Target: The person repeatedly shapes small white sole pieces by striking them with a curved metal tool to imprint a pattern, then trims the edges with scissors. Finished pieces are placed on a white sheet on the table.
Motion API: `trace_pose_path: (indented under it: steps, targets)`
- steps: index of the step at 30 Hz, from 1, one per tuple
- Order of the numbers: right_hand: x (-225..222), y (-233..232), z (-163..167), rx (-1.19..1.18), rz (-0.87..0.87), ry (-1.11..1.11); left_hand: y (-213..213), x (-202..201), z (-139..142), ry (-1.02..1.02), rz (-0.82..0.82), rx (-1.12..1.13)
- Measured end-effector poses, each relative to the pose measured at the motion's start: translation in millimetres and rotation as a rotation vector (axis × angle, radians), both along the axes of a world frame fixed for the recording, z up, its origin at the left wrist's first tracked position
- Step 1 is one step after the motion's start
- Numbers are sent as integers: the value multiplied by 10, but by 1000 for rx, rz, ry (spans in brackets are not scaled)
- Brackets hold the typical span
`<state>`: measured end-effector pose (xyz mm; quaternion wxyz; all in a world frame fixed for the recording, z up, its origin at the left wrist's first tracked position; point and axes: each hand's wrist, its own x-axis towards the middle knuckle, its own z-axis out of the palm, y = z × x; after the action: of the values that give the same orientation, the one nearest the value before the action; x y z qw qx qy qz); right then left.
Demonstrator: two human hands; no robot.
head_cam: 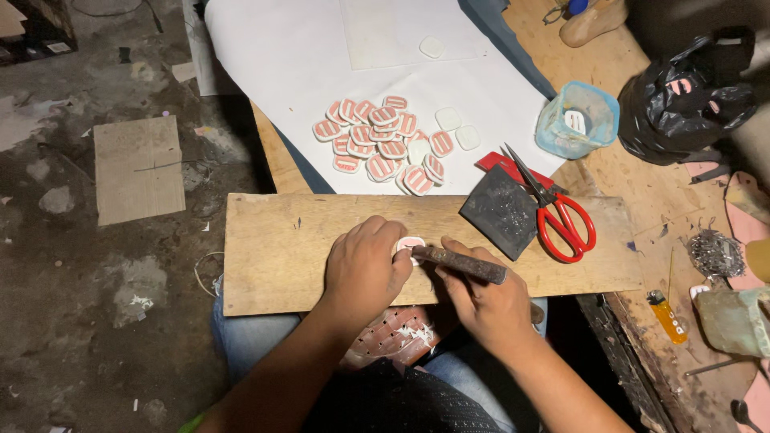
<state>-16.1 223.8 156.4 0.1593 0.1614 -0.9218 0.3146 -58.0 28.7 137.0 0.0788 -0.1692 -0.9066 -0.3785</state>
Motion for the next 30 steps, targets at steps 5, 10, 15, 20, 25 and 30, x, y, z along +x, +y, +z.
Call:
trace_pose_path:
  steps: [5, 10, 15, 20, 25, 30]
  targets:
    - [-18, 1, 59, -2, -25, 59, 111, -114, 57, -78, 14, -30]
    - [-20, -39, 77, 52, -62, 56, 99, -198, 63, -135, -13, -25]
    - [19, -58, 74, 76, -73, 84, 189, -168, -13, 18, -18, -55]
    - [-34, -122, 72, 4, -69, 127, 149, -182, -70, 24, -18, -41]
    - [-20, -158, 115, 39, -79, 60, 90, -182, -45, 1, -100, -73]
    - [-18, -187, 128, 64, -77, 56, 41, -128, 37, 15, -137, -42]
